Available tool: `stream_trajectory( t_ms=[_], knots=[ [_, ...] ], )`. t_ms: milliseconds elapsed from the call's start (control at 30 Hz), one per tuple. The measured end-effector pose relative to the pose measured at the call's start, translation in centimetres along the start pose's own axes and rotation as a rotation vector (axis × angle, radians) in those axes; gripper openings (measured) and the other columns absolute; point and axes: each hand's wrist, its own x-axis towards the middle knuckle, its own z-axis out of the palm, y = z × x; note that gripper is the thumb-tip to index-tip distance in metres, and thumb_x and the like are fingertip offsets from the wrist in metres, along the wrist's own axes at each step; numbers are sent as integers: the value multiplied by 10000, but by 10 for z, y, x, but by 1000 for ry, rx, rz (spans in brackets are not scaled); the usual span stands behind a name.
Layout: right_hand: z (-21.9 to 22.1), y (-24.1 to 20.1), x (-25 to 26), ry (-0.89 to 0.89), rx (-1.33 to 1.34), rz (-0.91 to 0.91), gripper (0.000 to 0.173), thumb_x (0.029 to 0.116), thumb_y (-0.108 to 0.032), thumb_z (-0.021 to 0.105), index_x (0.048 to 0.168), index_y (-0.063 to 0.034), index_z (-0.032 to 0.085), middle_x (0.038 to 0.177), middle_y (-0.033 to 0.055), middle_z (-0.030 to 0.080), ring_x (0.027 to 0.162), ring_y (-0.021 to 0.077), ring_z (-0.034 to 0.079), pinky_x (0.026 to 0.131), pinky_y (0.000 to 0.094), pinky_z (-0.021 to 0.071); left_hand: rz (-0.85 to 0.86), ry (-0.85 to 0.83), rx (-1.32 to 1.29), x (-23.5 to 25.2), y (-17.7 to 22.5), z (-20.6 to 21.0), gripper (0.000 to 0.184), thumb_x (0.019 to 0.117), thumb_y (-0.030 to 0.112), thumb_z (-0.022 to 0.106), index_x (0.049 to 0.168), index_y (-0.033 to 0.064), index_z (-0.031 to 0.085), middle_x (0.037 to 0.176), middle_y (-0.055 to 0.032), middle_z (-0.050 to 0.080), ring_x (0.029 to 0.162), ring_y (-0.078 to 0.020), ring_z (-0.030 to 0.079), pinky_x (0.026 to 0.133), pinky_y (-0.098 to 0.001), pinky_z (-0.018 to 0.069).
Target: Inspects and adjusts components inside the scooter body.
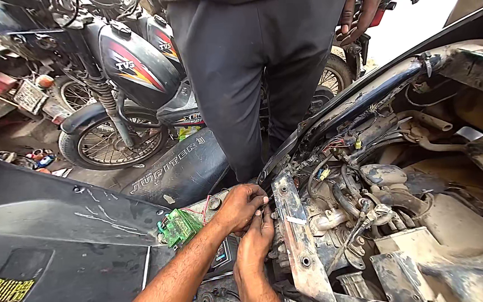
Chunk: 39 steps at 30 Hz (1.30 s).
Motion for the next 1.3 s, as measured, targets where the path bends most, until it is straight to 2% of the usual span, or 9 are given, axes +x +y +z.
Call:
stream_trajectory(
  t_ms=[100,267,567,667,733,833,933,1100,1300],
  knots=[
    [-1,2,1,15,-18,-23,348,1111,-175,425,1396,-34,565,892,161,663,629,214,657,562,364,597,-69,-5,-8,2,5,4,195,1029,364,625,950,230,741,848,68,708,763,-88,667,729,-379,573],
    [-4,7,4,3,-52,-75,370,1108,-183,424,1421,-79,593,1234,123,691,1032,209,709,876,426,621,-115,-42,108,3,12,13,259,1078,342,491,1065,162,677,1053,-36,673,984,-197,667,881,-476,561],
    [-5,4,2,33,49,-52,360,1113,-190,399,1272,36,631,799,152,643,592,199,628,546,349,572,-257,-4,-93,10,3,17,230,1016,394,631,967,195,736,835,-21,708,775,-186,684,736,-473,569],
    [-1,3,2,63,132,59,496,1132,-347,335,969,29,614,661,140,592,545,226,612,542,385,574,-271,85,-113,3,3,11,143,1004,329,667,990,222,761,869,14,731,793,-153,694,754,-448,580],
    [7,2,5,107,220,155,481,1129,-413,325,1038,-27,598,723,109,604,620,211,623,597,393,564,-222,111,-34,-4,10,5,139,1029,287,621,1051,228,745,905,22,728,807,-150,691,763,-447,582],
    [18,-2,13,64,512,293,439,1101,-469,377,1311,-156,601,1155,79,677,1078,224,656,921,491,549,-74,78,118,-11,16,-3,189,1023,323,591,1070,237,752,1016,38,702,922,-134,673,838,-434,575],
    [23,1,21,-10,715,333,374,1079,-436,456,1285,-168,617,1222,66,668,1172,225,632,999,517,525,-35,67,223,-6,14,-5,209,955,399,673,1082,255,756,1077,36,699,1031,-153,660,904,-450,563],
    [20,8,29,-79,815,368,227,1052,-368,543,960,-168,595,730,2,531,656,127,570,665,340,542,-13,10,247,3,10,-7,166,1001,293,629,1097,245,756,1029,34,714,993,-169,662,902,-462,543],
    [20,12,30,-74,868,328,282,1074,-318,500,844,-164,552,555,-50,388,445,79,423,484,244,456,61,-17,345,4,2,-7,201,1037,305,560,1134,264,731,1038,47,692,1037,-165,626,926,-472,467]
  ],
)
